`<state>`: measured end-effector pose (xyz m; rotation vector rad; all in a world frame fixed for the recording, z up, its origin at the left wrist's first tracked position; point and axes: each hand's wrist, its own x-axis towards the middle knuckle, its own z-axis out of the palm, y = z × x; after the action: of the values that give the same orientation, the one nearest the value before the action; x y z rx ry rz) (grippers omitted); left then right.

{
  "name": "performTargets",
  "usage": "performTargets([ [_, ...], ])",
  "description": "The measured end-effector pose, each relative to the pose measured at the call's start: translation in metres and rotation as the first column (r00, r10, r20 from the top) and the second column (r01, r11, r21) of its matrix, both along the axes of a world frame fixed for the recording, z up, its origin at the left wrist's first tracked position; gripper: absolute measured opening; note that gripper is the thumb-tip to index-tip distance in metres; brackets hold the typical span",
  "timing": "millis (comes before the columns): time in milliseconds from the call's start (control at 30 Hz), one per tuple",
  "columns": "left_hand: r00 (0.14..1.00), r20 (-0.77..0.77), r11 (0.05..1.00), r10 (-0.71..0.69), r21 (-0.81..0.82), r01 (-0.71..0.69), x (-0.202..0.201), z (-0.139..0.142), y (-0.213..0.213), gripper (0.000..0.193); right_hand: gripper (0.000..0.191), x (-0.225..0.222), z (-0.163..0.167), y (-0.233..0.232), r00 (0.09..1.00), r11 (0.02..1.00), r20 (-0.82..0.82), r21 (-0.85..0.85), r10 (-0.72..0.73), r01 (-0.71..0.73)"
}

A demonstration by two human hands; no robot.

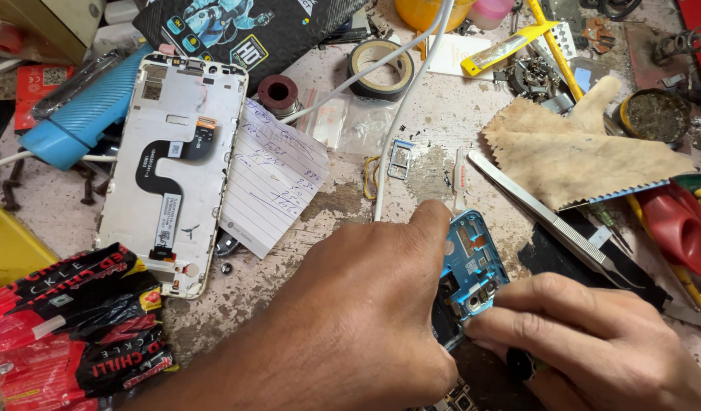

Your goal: The person uses tweezers and a screwdriver to remove a metal bracket and unscrew components from a disassembled smartphone. The person then uses a small brush to clean the interior of the phone chassis.

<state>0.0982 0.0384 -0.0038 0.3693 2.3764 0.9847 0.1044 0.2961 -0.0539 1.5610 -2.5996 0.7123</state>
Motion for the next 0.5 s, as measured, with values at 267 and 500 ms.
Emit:
performTargets([
  [267, 0.999, 0.032, 1.0, -0.015, -0.022, 0.015, 0.0, 0.004, 0.0, 0.05, 0.044, 0.004, 0.0, 0.004, 0.993, 0.999, 0.106, -0.012, 0.05, -0.049],
  [500, 1.0, 0.022, 1.0, -0.001, 0.015, 0.001, 0.0, 0.005, -0.004, 0.05, 0.049, 0.002, 0.004, -0.007, 0.993, 0.993, -0.018, -0.002, 0.12, -0.12],
])
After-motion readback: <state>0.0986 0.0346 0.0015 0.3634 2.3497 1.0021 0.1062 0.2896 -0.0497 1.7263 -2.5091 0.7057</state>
